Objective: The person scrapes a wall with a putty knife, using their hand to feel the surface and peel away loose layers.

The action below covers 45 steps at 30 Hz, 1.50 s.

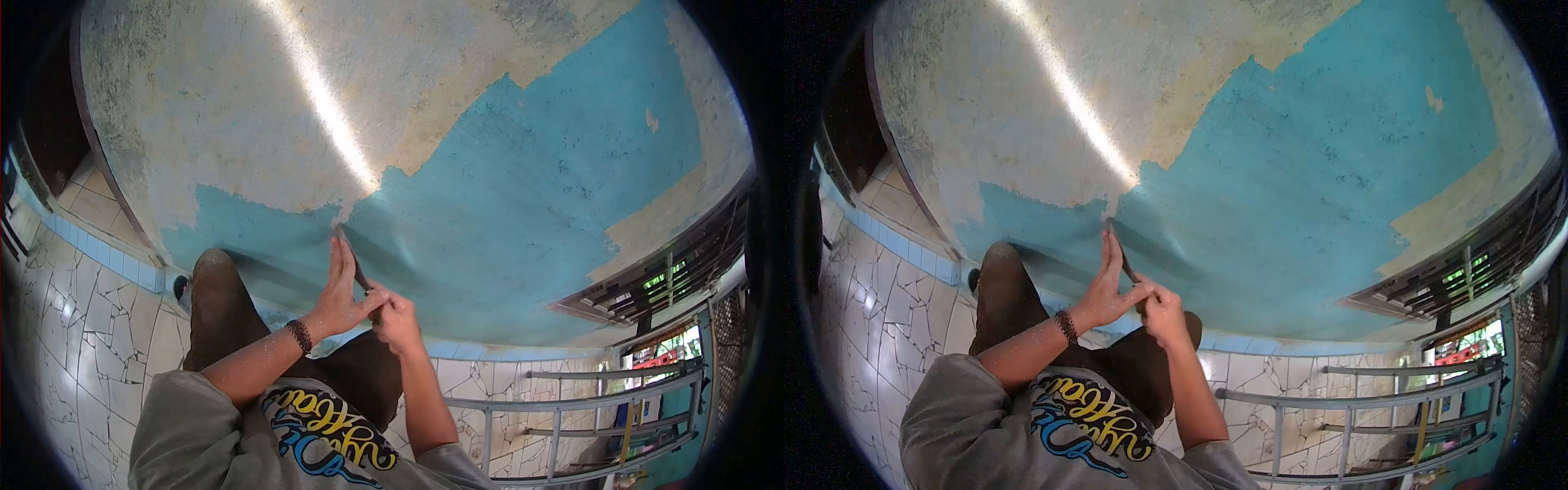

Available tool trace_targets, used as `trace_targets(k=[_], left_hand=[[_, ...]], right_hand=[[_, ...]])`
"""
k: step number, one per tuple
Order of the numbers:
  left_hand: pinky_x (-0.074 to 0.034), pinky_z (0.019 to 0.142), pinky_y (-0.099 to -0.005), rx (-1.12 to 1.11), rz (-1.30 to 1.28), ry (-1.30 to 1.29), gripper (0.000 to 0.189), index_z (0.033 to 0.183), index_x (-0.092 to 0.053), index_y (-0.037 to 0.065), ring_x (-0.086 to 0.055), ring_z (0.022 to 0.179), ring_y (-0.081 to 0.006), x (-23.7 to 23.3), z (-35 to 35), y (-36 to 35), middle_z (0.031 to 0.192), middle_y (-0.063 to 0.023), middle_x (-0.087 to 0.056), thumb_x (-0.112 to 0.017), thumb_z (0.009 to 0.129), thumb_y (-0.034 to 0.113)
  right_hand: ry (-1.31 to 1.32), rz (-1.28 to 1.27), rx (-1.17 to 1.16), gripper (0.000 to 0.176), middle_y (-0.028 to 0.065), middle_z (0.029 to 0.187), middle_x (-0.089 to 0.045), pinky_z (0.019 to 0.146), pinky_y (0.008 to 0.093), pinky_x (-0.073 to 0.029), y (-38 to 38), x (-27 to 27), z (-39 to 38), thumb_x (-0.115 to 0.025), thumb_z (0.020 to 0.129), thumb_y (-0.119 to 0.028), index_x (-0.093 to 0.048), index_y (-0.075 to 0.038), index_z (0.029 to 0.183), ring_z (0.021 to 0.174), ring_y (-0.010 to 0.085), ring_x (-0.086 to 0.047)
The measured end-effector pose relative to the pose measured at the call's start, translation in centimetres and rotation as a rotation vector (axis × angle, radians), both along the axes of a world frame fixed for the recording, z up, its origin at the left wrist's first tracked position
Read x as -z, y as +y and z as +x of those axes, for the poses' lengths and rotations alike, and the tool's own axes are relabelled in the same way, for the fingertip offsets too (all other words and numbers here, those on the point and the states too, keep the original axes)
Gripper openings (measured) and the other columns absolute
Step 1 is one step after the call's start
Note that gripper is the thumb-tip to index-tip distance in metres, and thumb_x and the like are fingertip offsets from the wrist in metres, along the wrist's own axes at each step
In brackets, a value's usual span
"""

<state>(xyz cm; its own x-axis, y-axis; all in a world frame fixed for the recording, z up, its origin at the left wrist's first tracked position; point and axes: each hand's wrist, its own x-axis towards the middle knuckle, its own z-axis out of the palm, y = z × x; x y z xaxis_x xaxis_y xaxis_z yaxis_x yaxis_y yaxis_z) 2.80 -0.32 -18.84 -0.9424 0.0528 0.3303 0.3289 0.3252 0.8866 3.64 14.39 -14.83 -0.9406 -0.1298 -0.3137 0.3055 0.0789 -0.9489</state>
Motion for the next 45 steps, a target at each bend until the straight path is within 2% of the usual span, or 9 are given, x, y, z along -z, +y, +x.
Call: trace_targets(k=[2,5,17,23,26,29,35,40,45], left_hand=[[-0.009,0.118,-0.0521,0.037,0.056,0.005,0.119,0.147,0.012,-0.013,0.009,0.145,-0.0518,-0.1,-0.3,0.4,0.152,-0.0410,0.011,-0.070,0.085,0.047],[-0.008,0.118,-0.0523,-0.136,0.000,0.097,0.119,0.147,0.012,-0.013,0.009,0.145,-0.0518,0.4,-0.8,0.0,0.152,-0.0413,0.011,-0.070,0.085,0.047],[-0.009,0.118,-0.0525,0.058,-0.024,0.036,0.118,0.148,0.013,-0.011,0.009,0.145,-0.0513,-0.1,-0.2,-1.0,0.153,-0.0391,0.011,-0.070,0.085,0.044],[-0.008,0.118,-0.0514,-0.101,-0.006,0.094,0.116,0.148,0.012,-0.011,0.009,0.145,-0.0514,-0.7,-0.3,-2.0,0.153,-0.0401,0.012,-0.069,0.086,0.044],[-0.007,0.118,-0.0516,0.079,0.021,0.030,0.114,0.148,0.011,-0.010,0.009,0.145,-0.0513,-0.7,-0.2,-1.4,0.153,-0.0402,0.011,-0.069,0.087,0.042],[-0.007,0.118,-0.0526,-0.119,0.042,0.157,0.114,0.149,0.010,-0.010,0.008,0.145,-0.0514,-0.2,-0.7,-0.5,0.153,-0.0400,0.008,-0.069,0.086,0.043],[-0.007,0.118,-0.0530,0.052,-0.059,0.065,0.117,0.149,0.009,-0.010,0.005,0.146,-0.0505,-1.2,0.0,-1.2,0.154,-0.0388,0.006,-0.070,0.084,0.046],[-0.008,0.118,-0.0537,-0.006,-0.086,0.051,0.116,0.149,0.007,-0.010,0.001,0.146,-0.0517,-1.7,0.1,-0.9,0.154,-0.0395,0.004,-0.070,0.085,0.048],[-0.009,0.117,-0.0558,-0.089,-0.010,0.166,0.114,0.150,0.005,-0.009,0.000,0.145,-0.0530,-1.0,0.1,-0.3,0.154,-0.0402,0.003,-0.068,0.086,0.049]], right_hand=[[0.027,0.009,-0.027,0.031,-0.0048,0.065,-0.050,0.042,0.0228,-0.029,0.4,-0.2,-0.5,-0.050,0.100,-0.016,-0.066,-0.006,0.124,0.048,0.0042,-0.039],[0.121,0.090,-0.058,0.032,-0.0064,0.063,-0.046,0.039,0.0216,-0.025,-1.4,1.7,-1.4,-0.049,0.101,-0.018,-0.064,-0.006,0.127,0.045,0.0028,-0.036],[-0.023,-0.043,0.023,0.029,-0.0042,0.066,-0.052,0.042,0.0237,-0.029,-0.3,-0.5,0.3,-0.053,0.098,-0.013,-0.068,-0.006,0.122,0.050,0.0048,-0.040],[0.067,-0.006,-0.031,0.029,-0.0043,0.067,-0.054,0.043,0.0249,-0.029,-1.9,0.5,-1.1,-0.051,0.099,-0.011,-0.068,-0.005,0.122,0.049,0.0051,-0.040],[0.036,-0.026,-0.028,0.030,-0.0044,0.067,-0.053,0.043,0.0240,-0.028,-1.1,-0.9,0.0,-0.050,0.099,-0.012,-0.067,-0.005,0.122,0.049,0.0044,-0.039],[0.064,-0.036,-0.049,0.031,-0.0043,0.067,-0.052,0.042,0.0230,-0.028,-1.3,0.2,-1.0,-0.048,0.100,-0.014,-0.066,-0.004,0.124,0.049,0.0042,-0.039],[0.009,-0.092,0.000,0.032,-0.0046,0.067,-0.051,0.039,0.0226,-0.027,-0.9,-1.8,0.5,-0.049,0.100,-0.016,-0.064,-0.004,0.126,0.046,0.0040,-0.037],[-0.071,-0.215,0.014,0.032,-0.0035,0.066,-0.051,0.037,0.0220,-0.026,-0.8,-0.7,0.8,-0.049,0.100,-0.016,-0.063,-0.004,0.127,0.044,0.0043,-0.038],[0.063,-0.100,-0.065,0.032,-0.0022,0.068,-0.056,0.040,0.0229,-0.028,-1.3,-1.5,-1.2,-0.051,0.098,-0.015,-0.065,-0.004,0.125,0.045,0.0050,-0.039]])
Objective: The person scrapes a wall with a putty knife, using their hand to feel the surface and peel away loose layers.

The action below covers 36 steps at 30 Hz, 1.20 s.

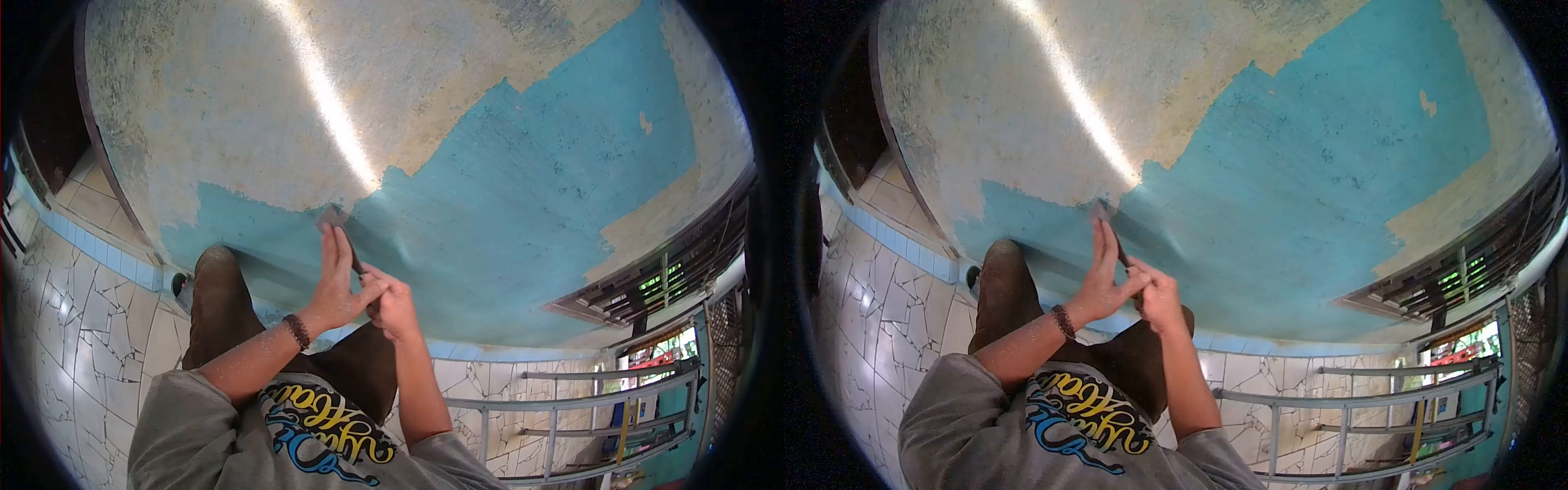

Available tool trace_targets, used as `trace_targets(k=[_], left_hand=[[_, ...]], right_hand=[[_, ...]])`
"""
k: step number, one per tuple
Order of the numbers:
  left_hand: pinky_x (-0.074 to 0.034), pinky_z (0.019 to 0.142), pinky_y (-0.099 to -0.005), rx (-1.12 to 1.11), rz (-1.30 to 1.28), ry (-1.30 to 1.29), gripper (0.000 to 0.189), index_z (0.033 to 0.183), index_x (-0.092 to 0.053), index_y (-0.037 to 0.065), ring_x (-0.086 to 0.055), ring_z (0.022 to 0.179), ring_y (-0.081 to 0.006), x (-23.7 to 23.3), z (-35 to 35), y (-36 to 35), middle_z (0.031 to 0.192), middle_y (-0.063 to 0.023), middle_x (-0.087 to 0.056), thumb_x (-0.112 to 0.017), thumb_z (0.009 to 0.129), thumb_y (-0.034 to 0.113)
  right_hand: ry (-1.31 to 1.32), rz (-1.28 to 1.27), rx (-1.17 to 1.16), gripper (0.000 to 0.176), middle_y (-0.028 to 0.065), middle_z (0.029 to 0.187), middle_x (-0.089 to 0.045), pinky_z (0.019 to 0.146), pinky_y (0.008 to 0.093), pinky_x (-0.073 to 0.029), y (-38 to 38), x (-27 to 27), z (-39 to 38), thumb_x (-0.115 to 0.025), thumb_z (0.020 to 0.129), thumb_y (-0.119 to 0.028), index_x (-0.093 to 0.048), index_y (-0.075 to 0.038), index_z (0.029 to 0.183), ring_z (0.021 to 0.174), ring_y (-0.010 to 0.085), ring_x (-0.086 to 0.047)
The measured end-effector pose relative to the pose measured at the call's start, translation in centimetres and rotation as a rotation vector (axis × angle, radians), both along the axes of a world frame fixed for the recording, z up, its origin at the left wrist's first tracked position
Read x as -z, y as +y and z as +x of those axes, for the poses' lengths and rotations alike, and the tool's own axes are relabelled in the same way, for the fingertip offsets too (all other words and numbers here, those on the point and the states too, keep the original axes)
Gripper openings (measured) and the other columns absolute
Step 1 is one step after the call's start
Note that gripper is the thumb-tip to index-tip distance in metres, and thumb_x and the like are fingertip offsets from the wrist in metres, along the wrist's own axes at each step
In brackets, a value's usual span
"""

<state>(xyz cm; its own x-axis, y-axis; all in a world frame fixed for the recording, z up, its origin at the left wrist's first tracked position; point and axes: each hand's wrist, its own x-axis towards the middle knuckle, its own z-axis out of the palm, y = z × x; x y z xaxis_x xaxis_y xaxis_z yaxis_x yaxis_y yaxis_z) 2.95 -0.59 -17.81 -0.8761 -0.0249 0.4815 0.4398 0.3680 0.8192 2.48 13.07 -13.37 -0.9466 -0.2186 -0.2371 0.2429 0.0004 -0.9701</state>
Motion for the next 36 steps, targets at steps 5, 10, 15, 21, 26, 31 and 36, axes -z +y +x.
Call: trace_targets(k=[5,10,15,21,26,31,36], left_hand=[[-0.009,0.117,-0.0573,0.119,-0.059,-0.061,0.112,0.151,0.003,-0.008,-0.001,0.145,-0.0531,-0.8,0.2,-0.8,0.154,-0.0401,0.003,-0.067,0.087,0.051],[-0.010,0.116,-0.0588,0.104,-0.017,-0.081,0.111,0.152,0.003,-0.006,-0.002,0.145,-0.0518,-1.6,0.5,-0.4,0.155,-0.0375,0.003,-0.064,0.087,0.054],[-0.009,0.116,-0.0596,0.122,-0.016,-0.071,0.113,0.152,0.006,-0.006,-0.001,0.146,-0.0510,-1.7,0.5,-0.4,0.156,-0.0368,0.004,-0.064,0.087,0.054],[-0.010,0.117,-0.0560,0.121,0.030,-0.051,0.113,0.151,0.006,-0.008,0.000,0.146,-0.0506,-2.2,0.7,0.2,0.155,-0.0383,0.004,-0.066,0.087,0.052],[-0.011,0.118,-0.0522,0.156,-0.035,-0.059,0.112,0.150,0.005,-0.009,0.000,0.146,-0.0505,-2.0,1.2,0.4,0.154,-0.0389,0.005,-0.067,0.087,0.048],[-0.012,0.118,-0.0511,0.023,0.036,-0.013,0.110,0.150,0.003,-0.011,-0.001,0.146,-0.0504,-2.1,0.1,-0.6,0.154,-0.0394,0.004,-0.067,0.088,0.048],[-0.013,0.118,-0.0509,0.083,-0.022,-0.003,0.108,0.150,0.001,-0.011,-0.002,0.146,-0.0507,-2.7,0.1,-0.7,0.154,-0.0391,0.003,-0.066,0.088,0.047]], right_hand=[[-0.043,-0.011,0.022,0.032,-0.0030,0.064,-0.052,0.038,0.0220,-0.025,0.8,-2.1,1.1,-0.055,0.097,-0.017,-0.064,-0.004,0.125,0.044,0.0040,-0.038],[-0.103,-0.077,0.062,0.034,-0.0036,0.064,-0.050,0.037,0.0207,-0.024,0.7,-2.1,2.0,-0.057,0.097,-0.018,-0.063,-0.004,0.128,0.043,0.0028,-0.036],[-0.057,0.043,0.050,0.034,-0.0038,0.064,-0.050,0.036,0.0187,-0.025,0.7,-3.6,1.6,-0.055,0.097,-0.019,-0.063,-0.006,0.128,0.042,0.0027,-0.036],[-0.058,0.018,0.012,0.032,-0.0060,0.063,-0.049,0.037,0.0207,-0.023,1.3,-4.1,0.6,-0.059,0.097,-0.020,-0.065,-0.007,0.126,0.043,0.0025,-0.036],[-0.049,0.048,0.061,0.032,-0.0066,0.063,-0.048,0.037,0.0208,-0.023,1.4,-3.3,1.6,-0.059,0.097,-0.020,-0.066,-0.006,0.125,0.044,0.0024,-0.036],[0.008,0.017,-0.032,0.031,-0.0049,0.062,-0.049,0.038,0.0218,-0.023,-0.9,-3.2,0.0,-0.061,0.094,-0.017,-0.067,-0.007,0.123,0.044,0.0038,-0.036],[-0.046,0.017,0.037,0.033,-0.0030,0.066,-0.052,0.039,0.0200,-0.025,1.1,-4.4,1.1,-0.058,0.097,-0.019,-0.065,-0.005,0.125,0.045,0.0032,-0.038]])
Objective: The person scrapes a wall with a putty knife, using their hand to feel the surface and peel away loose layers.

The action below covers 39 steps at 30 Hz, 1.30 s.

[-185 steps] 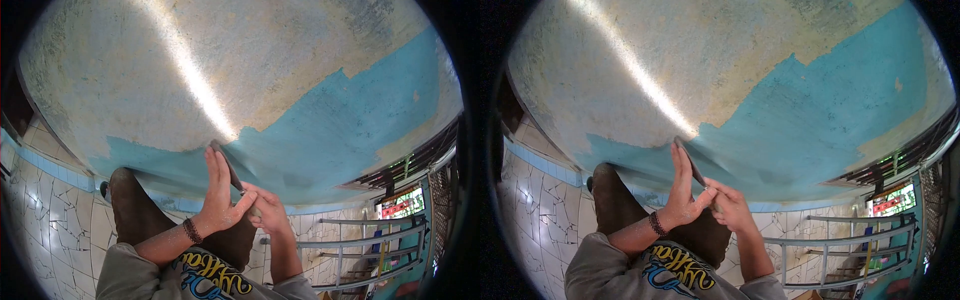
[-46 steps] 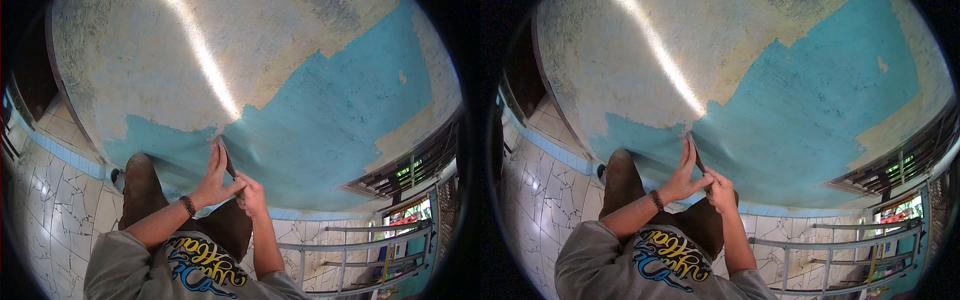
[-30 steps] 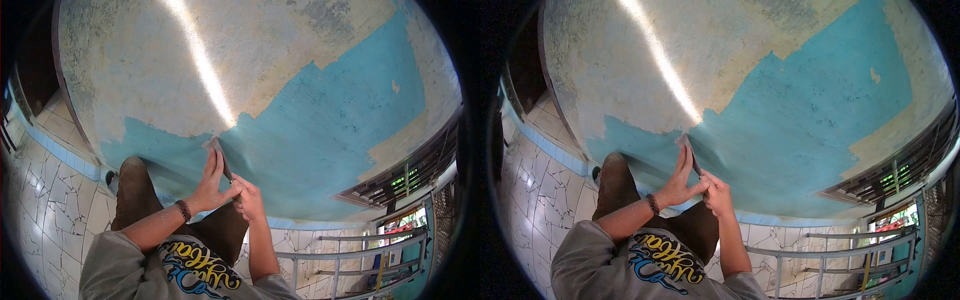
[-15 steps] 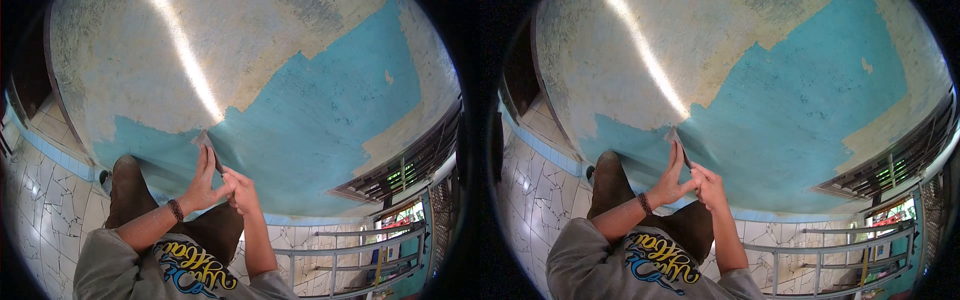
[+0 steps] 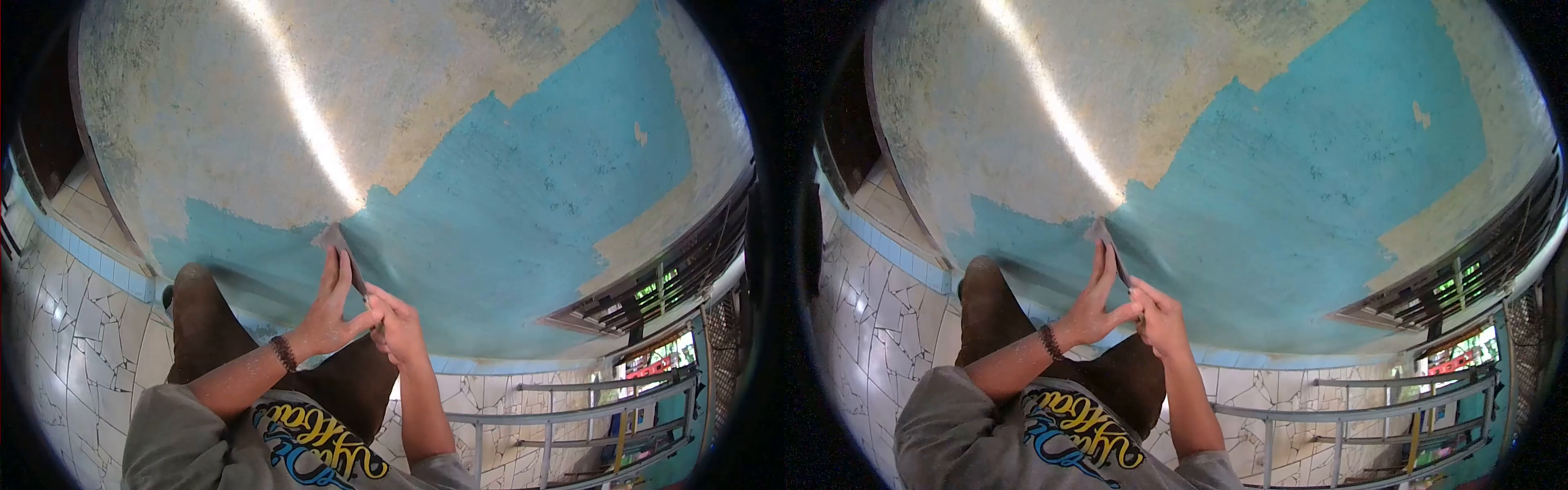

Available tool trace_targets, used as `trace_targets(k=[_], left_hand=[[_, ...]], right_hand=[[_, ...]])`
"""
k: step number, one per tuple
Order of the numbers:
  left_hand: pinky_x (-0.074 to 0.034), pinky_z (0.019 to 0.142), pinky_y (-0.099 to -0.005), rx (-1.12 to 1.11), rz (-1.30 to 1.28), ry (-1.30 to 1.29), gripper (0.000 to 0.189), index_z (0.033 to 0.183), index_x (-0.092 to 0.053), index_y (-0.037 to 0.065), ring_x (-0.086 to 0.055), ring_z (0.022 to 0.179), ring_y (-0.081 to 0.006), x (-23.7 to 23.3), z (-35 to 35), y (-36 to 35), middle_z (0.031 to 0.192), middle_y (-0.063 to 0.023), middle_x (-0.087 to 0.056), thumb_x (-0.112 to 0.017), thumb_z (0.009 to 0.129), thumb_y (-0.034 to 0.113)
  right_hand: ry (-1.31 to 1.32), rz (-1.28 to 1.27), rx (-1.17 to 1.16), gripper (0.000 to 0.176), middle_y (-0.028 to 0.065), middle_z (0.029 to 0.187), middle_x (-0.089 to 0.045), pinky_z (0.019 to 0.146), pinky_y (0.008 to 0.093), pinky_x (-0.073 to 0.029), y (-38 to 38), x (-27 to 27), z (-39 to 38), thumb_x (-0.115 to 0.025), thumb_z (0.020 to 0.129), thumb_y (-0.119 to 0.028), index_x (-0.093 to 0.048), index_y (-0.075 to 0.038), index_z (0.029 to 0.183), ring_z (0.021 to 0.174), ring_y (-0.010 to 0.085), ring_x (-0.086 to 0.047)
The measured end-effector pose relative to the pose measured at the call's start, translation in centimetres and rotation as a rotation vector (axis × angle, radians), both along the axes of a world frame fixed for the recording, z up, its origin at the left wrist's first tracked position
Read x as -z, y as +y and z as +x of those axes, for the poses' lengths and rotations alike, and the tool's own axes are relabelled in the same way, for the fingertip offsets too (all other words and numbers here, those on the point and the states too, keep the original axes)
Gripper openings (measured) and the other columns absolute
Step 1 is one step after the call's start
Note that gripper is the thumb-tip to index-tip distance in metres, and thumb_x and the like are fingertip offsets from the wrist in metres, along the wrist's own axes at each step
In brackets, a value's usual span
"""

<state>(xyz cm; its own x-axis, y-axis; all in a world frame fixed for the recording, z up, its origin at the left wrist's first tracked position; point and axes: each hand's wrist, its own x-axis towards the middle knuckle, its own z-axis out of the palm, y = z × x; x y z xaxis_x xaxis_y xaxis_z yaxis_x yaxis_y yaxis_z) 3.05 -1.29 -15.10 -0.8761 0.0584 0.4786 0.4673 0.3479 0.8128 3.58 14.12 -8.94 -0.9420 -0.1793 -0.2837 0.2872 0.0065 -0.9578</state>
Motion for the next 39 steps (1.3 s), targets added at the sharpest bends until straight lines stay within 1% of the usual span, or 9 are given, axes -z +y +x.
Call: trace_targets(k=[4,7,9,16,19,22,26,29,39], left_hand=[[-0.014,0.118,-0.0506,-0.009,0.024,-0.026,0.108,0.150,0.001,-0.010,-0.002,0.146,-0.0501,-0.2,0.7,-0.5,0.154,-0.0390,0.002,-0.065,0.089,0.048],[-0.014,0.118,-0.0501,0.120,0.062,-0.076,0.108,0.150,0.002,-0.011,-0.002,0.146,-0.0497,-0.5,0.3,-1.1,0.154,-0.0391,0.002,-0.065,0.089,0.049],[-0.013,0.118,-0.0497,0.066,0.067,-0.045,0.109,0.150,0.003,-0.011,-0.001,0.146,-0.0493,-0.4,0.4,-0.6,0.154,-0.0390,0.002,-0.065,0.089,0.049],[-0.013,0.118,-0.0497,-0.018,0.058,0.024,0.110,0.150,0.004,-0.011,0.001,0.146,-0.0492,-0.4,-0.1,-0.1,0.154,-0.0392,0.003,-0.066,0.088,0.048],[-0.009,0.119,-0.0462,-0.030,0.049,-0.031,0.109,0.149,0.009,-0.011,0.006,0.148,-0.0432,-1.0,0.1,-1.3,0.156,-0.0363,0.011,-0.062,0.091,0.047],[-0.010,0.119,-0.0466,0.110,-0.059,-0.055,0.110,0.149,0.009,-0.012,0.006,0.148,-0.0438,-1.0,0.1,-1.7,0.155,-0.0368,0.011,-0.063,0.090,0.048],[-0.013,0.119,-0.0468,-0.017,0.022,-0.036,0.110,0.150,0.008,-0.010,0.004,0.148,-0.0445,-1.3,0.1,-0.6,0.156,-0.0366,0.008,-0.064,0.090,0.048],[-0.013,0.118,-0.0476,0.082,-0.016,-0.034,0.111,0.150,0.009,-0.010,0.004,0.148,-0.0451,-0.9,0.0,-1.5,0.156,-0.0364,0.008,-0.064,0.090,0.048],[-0.010,0.119,-0.0479,0.053,0.069,-0.015,0.108,0.150,0.007,-0.011,0.005,0.148,-0.0453,-1.6,0.0,-1.0,0.156,-0.0365,0.008,-0.063,0.091,0.046]], right_hand=[[-0.025,-0.020,0.013,0.033,-0.0027,0.066,-0.052,0.039,0.0198,-0.025,-1.0,0.4,-0.4,-0.058,0.098,-0.018,-0.064,-0.004,0.126,0.045,0.0030,-0.037],[-0.048,-0.047,0.018,0.034,-0.0033,0.067,-0.052,0.038,0.0189,-0.025,-0.4,0.1,0.0,-0.057,0.098,-0.018,-0.062,-0.005,0.128,0.045,0.0023,-0.037],[-0.061,-0.028,-0.010,0.036,-0.0037,0.069,-0.052,0.036,0.0167,-0.025,-0.5,-0.4,-0.2,-0.056,0.098,-0.019,-0.060,-0.005,0.131,0.043,0.0012,-0.036],[-0.032,0.032,-0.032,0.032,-0.0044,0.068,-0.050,0.040,0.0206,-0.026,-0.7,-1.1,-0.7,-0.057,0.098,-0.016,-0.064,-0.005,0.127,0.047,0.0026,-0.037],[0.039,0.029,-0.088,0.031,-0.0040,0.067,-0.051,0.039,0.0209,-0.025,-1.9,-0.6,-0.6,-0.056,0.098,-0.016,-0.064,-0.006,0.126,0.046,0.0030,-0.037],[-0.045,-0.002,-0.015,0.031,-0.0036,0.067,-0.051,0.038,0.0205,-0.025,-0.5,-1.6,0.1,-0.056,0.098,-0.018,-0.065,-0.008,0.126,0.045,0.0027,-0.036],[-0.071,0.035,-0.006,0.033,-0.0030,0.067,-0.051,0.037,0.0193,-0.024,-1.0,-1.5,-0.2,-0.056,0.099,-0.019,-0.063,-0.007,0.129,0.044,0.0021,-0.035],[-0.089,0.006,0.034,0.034,-0.0023,0.067,-0.051,0.037,0.0188,-0.023,-0.4,-1.3,0.5,-0.057,0.098,-0.019,-0.062,-0.006,0.130,0.043,0.0019,-0.034],[-0.054,0.058,-0.007,0.032,-0.0041,0.065,-0.049,0.039,0.0186,-0.025,-1.2,-2.4,-0.5,-0.055,0.099,-0.017,-0.063,-0.006,0.127,0.044,0.0014,-0.035]])
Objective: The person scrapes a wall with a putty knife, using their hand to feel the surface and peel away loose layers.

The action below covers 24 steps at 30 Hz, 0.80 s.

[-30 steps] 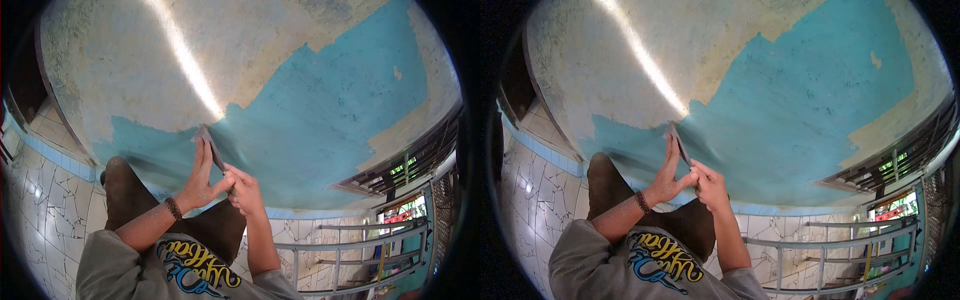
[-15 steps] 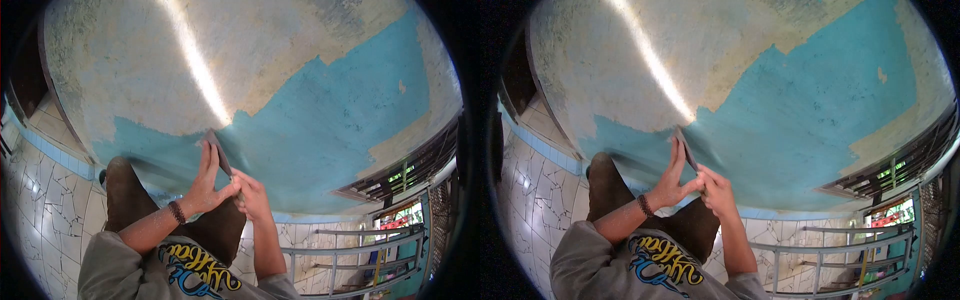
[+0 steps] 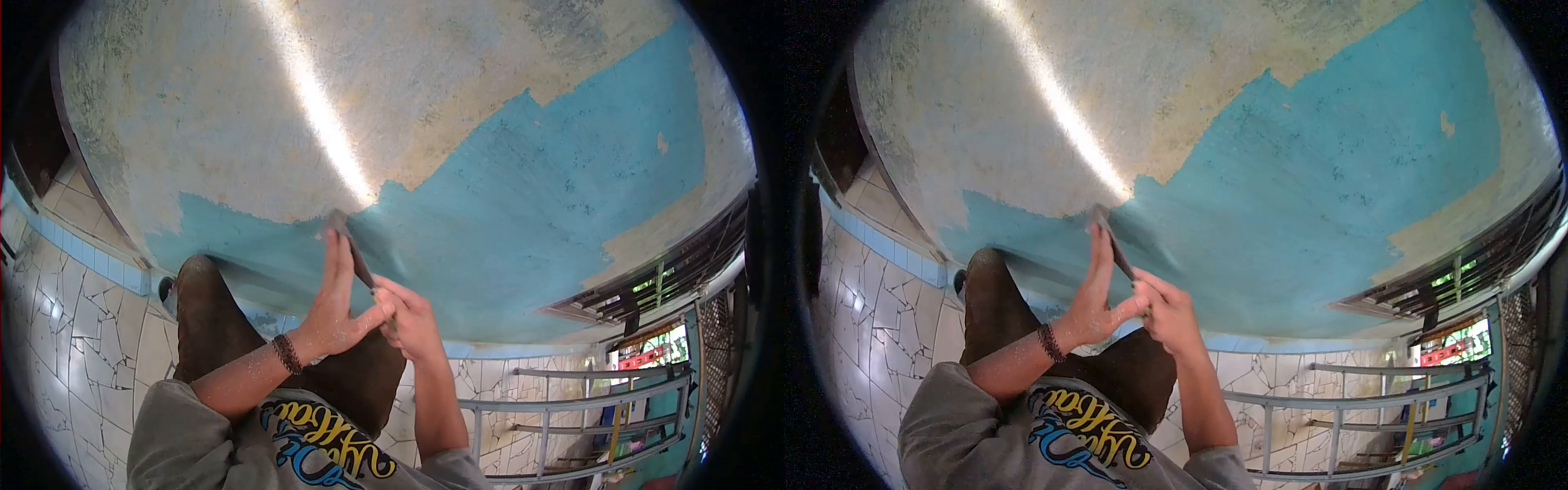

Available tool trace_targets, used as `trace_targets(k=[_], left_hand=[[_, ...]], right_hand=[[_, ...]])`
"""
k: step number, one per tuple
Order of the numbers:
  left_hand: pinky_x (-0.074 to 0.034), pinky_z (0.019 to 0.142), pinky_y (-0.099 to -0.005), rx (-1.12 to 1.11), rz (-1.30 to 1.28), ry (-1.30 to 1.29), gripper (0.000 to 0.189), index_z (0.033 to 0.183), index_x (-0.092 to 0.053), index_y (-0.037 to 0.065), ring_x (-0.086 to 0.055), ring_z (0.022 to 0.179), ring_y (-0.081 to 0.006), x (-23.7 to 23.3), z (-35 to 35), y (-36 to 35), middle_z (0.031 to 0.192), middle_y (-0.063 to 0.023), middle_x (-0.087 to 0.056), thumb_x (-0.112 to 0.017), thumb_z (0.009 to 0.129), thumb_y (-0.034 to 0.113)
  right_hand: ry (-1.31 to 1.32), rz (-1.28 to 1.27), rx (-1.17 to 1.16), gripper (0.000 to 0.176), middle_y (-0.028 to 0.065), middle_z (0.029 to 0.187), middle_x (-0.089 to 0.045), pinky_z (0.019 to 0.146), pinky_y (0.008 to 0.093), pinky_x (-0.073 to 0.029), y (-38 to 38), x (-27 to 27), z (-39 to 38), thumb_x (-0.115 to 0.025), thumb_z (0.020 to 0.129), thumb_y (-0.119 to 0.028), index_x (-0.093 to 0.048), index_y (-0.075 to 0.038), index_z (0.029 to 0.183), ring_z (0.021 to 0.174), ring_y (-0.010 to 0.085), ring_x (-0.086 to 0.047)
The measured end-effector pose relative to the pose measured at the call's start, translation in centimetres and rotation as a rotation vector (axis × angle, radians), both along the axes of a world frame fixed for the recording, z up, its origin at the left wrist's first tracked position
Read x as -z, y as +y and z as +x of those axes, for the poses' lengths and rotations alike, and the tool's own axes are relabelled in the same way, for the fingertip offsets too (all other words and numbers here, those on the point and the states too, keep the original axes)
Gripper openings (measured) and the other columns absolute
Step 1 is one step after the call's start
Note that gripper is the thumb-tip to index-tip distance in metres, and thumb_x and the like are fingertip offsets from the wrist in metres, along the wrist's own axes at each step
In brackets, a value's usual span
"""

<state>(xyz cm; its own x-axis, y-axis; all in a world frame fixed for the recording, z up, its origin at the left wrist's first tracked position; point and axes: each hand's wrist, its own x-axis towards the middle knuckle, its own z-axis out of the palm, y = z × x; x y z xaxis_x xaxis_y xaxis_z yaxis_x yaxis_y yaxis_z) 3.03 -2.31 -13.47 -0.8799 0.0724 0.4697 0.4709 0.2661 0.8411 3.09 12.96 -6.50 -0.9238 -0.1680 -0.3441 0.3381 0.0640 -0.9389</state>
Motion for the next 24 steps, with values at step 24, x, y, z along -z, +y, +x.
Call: trace_targets(k=[24], left_hand=[[-0.012,0.118,-0.0505,0.006,0.043,0.015,0.110,0.149,0.002,-0.012,-0.001,0.146,-0.0502,-0.3,0.2,-0.7,0.154,-0.0398,0.003,-0.069,0.087,0.044]], right_hand=[[-0.048,-0.012,0.006,0.035,-0.0047,0.068,-0.052,0.039,0.0188,-0.026,-0.2,-0.1,0.3,-0.058,0.098,-0.017,-0.060,-0.004,0.131,0.046,0.0017,-0.037]])
